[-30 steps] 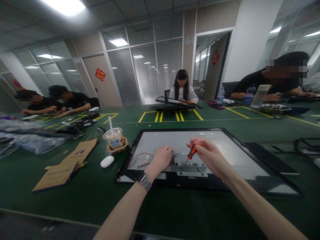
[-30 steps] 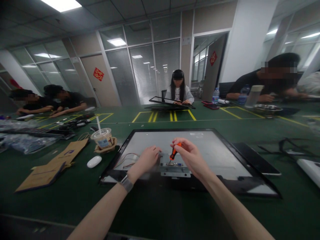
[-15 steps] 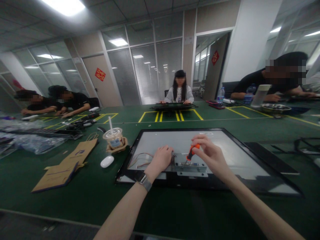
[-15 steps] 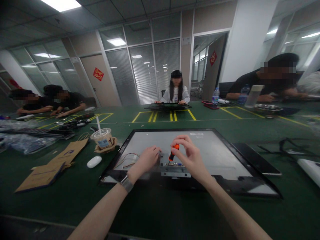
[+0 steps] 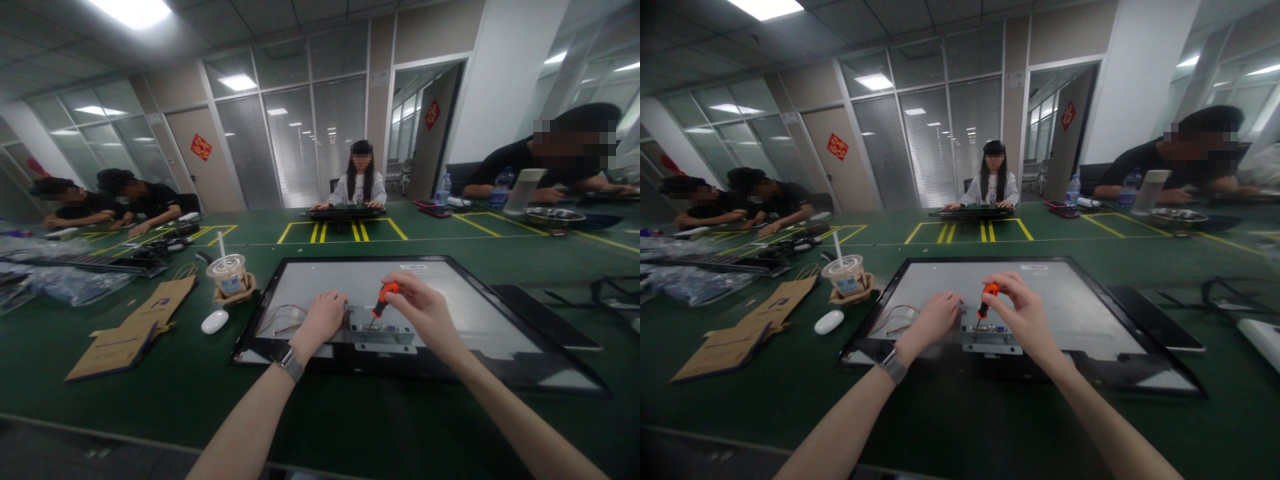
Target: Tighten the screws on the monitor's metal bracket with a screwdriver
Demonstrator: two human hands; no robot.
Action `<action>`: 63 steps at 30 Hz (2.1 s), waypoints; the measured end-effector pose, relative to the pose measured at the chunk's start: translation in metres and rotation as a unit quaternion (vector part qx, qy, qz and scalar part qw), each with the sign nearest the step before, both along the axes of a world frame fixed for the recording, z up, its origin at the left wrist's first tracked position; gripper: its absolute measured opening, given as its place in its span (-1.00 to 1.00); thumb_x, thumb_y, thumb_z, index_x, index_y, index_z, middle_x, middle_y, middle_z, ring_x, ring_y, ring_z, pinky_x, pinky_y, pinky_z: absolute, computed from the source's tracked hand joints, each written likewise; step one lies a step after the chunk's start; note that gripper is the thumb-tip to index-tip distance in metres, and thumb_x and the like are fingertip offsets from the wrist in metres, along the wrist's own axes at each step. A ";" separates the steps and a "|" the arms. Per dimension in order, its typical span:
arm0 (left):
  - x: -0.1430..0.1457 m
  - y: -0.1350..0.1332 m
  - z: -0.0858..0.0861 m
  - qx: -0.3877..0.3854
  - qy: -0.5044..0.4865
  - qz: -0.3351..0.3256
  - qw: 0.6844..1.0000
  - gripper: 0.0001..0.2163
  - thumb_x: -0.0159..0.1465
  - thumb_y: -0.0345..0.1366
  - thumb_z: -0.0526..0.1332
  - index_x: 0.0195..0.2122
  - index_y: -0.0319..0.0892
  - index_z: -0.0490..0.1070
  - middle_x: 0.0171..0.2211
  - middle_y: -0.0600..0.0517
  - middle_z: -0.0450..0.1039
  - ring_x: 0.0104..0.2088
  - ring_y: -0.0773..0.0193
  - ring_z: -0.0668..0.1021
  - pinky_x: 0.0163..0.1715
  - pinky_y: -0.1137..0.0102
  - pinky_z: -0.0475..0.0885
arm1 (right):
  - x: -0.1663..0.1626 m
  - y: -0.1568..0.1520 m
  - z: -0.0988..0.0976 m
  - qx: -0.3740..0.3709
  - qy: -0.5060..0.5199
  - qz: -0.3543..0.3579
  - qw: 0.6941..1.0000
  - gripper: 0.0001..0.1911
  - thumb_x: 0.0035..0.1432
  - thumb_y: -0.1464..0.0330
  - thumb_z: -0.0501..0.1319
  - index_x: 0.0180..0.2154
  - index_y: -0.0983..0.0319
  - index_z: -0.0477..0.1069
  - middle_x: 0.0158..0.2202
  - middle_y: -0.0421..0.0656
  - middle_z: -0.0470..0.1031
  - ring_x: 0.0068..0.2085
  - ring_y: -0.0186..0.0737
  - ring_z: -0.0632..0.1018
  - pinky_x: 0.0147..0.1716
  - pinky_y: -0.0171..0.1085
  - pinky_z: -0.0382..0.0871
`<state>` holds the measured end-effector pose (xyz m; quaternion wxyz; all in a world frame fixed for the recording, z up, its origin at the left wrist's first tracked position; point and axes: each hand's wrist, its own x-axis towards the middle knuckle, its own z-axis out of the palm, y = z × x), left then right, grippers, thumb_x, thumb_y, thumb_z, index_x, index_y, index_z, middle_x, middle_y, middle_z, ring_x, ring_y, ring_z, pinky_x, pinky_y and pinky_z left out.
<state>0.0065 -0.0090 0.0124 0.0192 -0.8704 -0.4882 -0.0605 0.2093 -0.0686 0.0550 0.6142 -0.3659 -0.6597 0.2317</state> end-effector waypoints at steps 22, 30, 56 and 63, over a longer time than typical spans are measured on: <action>0.001 0.000 0.001 0.005 0.012 0.009 1.000 -0.77 0.40 -0.40 -0.04 -0.08 -0.18 0.40 -0.11 -0.08 0.44 -0.12 0.16 0.49 -0.09 0.27 0.39 | -0.004 -0.009 0.001 -0.036 -0.051 0.103 0.993 -0.75 0.32 0.26 0.12 -0.02 0.11 0.46 -0.14 -0.09 0.52 -0.06 -0.12 0.55 0.00 -0.08 0.43; 0.000 -0.001 0.001 -0.001 0.005 0.009 1.000 -0.75 0.41 -0.39 -0.05 -0.04 -0.16 0.39 -0.09 -0.07 0.44 -0.09 0.18 0.49 -0.04 0.28 0.37 | -0.002 -0.007 0.005 -0.065 -0.008 0.135 0.989 -0.75 0.28 0.24 0.18 -0.03 0.11 0.45 -0.17 -0.10 0.53 -0.13 -0.14 0.58 -0.11 -0.13 0.47; -0.001 0.001 -0.001 0.004 -0.001 0.001 1.000 -0.75 0.41 -0.40 -0.05 -0.05 -0.15 0.39 -0.11 -0.07 0.43 -0.08 0.17 0.48 -0.05 0.28 0.35 | -0.005 -0.006 0.004 -0.016 -0.010 0.043 0.999 -0.78 0.23 0.23 0.22 -0.14 0.14 0.55 -0.22 -0.09 0.54 -0.19 -0.12 0.57 -0.16 -0.14 0.49; 0.000 0.002 -0.002 0.005 0.005 0.003 1.000 -0.75 0.40 -0.40 -0.04 -0.04 -0.16 0.39 -0.10 -0.08 0.44 -0.10 0.17 0.48 -0.06 0.29 0.36 | -0.006 -0.005 0.002 -0.026 0.003 0.080 0.996 -0.81 0.21 0.24 0.25 -0.17 0.14 0.53 -0.20 -0.10 0.54 -0.14 -0.13 0.58 -0.16 -0.18 0.52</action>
